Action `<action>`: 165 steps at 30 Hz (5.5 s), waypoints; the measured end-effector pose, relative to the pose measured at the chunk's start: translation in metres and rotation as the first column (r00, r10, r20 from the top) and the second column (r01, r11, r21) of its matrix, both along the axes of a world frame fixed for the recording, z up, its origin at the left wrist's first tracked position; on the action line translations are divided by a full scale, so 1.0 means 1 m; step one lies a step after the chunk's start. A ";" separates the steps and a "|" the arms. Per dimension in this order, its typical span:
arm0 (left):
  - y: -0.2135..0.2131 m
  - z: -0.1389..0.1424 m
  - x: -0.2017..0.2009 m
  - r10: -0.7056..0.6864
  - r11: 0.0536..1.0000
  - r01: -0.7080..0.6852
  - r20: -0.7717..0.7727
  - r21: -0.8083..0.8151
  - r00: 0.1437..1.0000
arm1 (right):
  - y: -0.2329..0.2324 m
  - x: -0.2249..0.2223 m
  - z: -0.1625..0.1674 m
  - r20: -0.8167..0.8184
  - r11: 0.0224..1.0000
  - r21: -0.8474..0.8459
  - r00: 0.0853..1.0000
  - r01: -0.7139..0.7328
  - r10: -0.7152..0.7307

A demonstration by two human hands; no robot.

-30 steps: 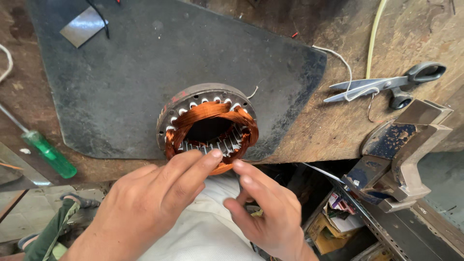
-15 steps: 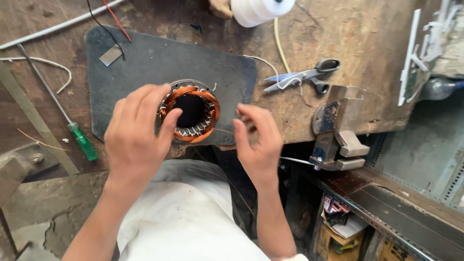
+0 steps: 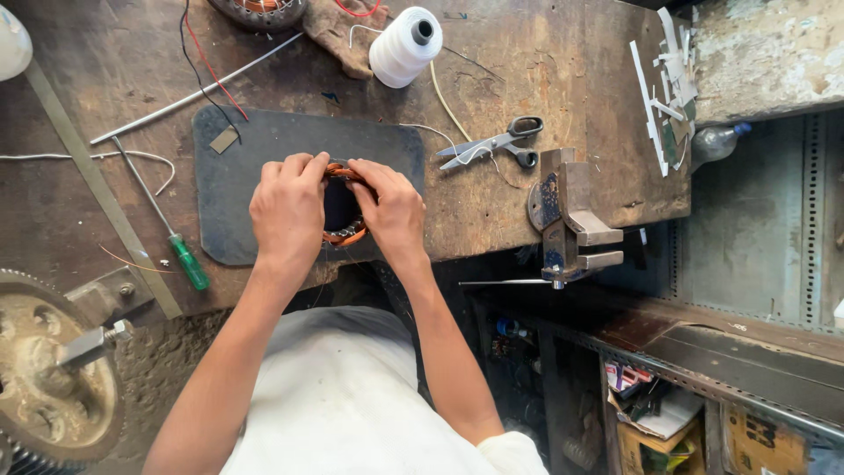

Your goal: The person winds copper wire around a stator core, using a screwdriver to tuck the wire into slots and a metal strip to press the windings. They trim excess wire with scissors and apply a liquid from a bottle onto the wire ends.

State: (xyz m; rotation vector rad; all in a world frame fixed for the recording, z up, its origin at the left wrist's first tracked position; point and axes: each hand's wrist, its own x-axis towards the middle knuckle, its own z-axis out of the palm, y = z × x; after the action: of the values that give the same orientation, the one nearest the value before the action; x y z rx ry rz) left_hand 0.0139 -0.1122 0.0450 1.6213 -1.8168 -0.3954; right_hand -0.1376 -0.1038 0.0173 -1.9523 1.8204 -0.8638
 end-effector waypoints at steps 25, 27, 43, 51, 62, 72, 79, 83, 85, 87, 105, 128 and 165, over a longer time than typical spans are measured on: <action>0.072 0.052 0.035 -0.032 0.999 0.034 -0.073 0.038 0.997 | -0.085 -0.132 0.003 -0.304 0.987 -0.099 0.948 -0.129 0.094; 0.066 0.089 0.023 -0.152 0.988 0.142 -0.213 -0.058 0.965 | -0.087 -0.127 -0.006 -0.208 0.983 -0.136 0.974 -0.121 0.091; 0.102 0.168 -0.001 -0.083 0.768 0.224 0.253 -0.600 0.964 | -0.145 0.072 0.016 -0.046 0.539 -0.093 0.544 -0.837 0.838; 0.164 0.145 0.019 0.084 0.852 -0.063 0.017 -0.520 0.996 | -0.105 0.218 0.046 -0.265 -0.002 -0.115 0.028 -0.993 0.964; 0.160 -0.051 0.099 0.820 0.559 -0.313 -0.569 0.768 0.066 | -0.057 0.189 0.026 -0.214 0.176 -0.008 0.173 -0.984 0.961; 0.189 -0.047 0.105 0.612 0.760 -0.323 -0.456 0.563 0.646 | 0.079 0.074 0.014 0.226 0.471 0.766 0.868 -0.438 0.441; 0.212 0.008 0.083 0.547 0.410 0.169 -0.390 0.896 0.741 | 0.090 0.079 -0.010 0.770 0.305 0.638 0.569 -0.707 -0.289; 0.179 -0.002 0.081 0.346 0.749 0.163 -0.589 0.642 0.730 | 0.082 0.035 0.011 0.796 0.338 0.601 0.581 -0.724 -0.170; 0.156 -0.013 0.064 0.229 0.829 0.299 -0.775 0.473 0.589 | 0.087 0.006 0.027 0.743 0.330 0.654 0.660 -0.680 -0.114; 0.131 -0.024 0.039 0.233 0.715 0.568 -0.905 0.407 0.355 | 0.094 -0.022 0.042 0.655 0.315 0.734 0.750 -0.602 -0.092; 0.024 0.007 -0.065 0.091 0.670 0.621 -0.876 0.406 0.474 | -0.010 -0.220 0.049 -0.267 1.000 -0.007 0.963 -0.014 0.012; 0.018 -0.012 -0.087 0.211 0.746 0.579 -0.941 0.330 0.264 | -0.043 -0.311 0.112 -0.870 0.962 0.145 0.434 -0.230 0.234; 0.092 0.011 -0.105 0.021 0.297 0.912 -0.957 0.283 0.290 | 0.263 -0.061 0.013 0.590 0.571 0.760 0.037 0.311 -0.806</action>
State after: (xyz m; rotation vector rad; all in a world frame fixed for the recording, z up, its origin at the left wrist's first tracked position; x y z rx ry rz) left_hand -0.0907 -0.0198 0.0565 0.6826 -1.1982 -2.3687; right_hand -0.1983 0.1590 0.0307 -0.0058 1.6698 -1.2577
